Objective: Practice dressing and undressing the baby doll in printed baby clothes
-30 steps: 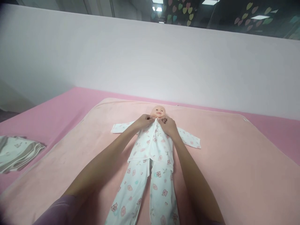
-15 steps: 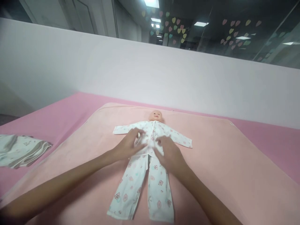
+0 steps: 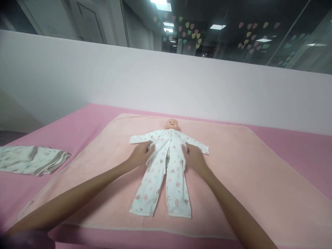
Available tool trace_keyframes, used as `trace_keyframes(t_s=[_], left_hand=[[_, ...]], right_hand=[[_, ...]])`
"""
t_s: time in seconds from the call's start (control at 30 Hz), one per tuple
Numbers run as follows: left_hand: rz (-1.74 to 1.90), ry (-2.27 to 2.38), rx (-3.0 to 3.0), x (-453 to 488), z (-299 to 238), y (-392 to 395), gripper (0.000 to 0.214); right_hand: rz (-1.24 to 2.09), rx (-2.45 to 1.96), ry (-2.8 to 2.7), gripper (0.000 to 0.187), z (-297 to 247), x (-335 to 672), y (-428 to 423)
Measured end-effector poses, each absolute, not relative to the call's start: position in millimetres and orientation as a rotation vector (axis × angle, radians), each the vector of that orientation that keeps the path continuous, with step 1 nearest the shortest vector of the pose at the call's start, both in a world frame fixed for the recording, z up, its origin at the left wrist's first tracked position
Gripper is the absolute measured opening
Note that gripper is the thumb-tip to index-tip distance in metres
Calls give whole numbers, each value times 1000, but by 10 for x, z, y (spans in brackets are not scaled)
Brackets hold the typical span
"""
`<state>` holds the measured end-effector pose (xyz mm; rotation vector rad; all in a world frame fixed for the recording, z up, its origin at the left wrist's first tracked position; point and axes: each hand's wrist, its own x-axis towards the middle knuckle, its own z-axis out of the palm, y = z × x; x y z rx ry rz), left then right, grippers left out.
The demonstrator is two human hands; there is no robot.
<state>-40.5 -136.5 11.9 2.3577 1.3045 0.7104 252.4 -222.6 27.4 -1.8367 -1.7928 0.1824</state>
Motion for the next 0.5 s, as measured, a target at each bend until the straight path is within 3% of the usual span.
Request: trace_keyframes(t_s=[0.2, 0.27, 0.4, 0.5], left_hand=[[482, 1650, 2063, -1566, -152, -1063, 36], [549, 1679, 2131, -1642, -175, -1067, 32], [860, 1299, 2398, -1081, -34, -1073, 37], [779, 962, 2360, -434, 88, -940, 57]], right_hand=[[535, -2168, -1576, 49, -217, 3651, -2804], [427, -2207, -1534, 44, -333, 3712, -2896], [140, -1929, -1540, 40, -218, 3283, -2622], [274, -1680, -1657, 46, -16, 2836, -2121]])
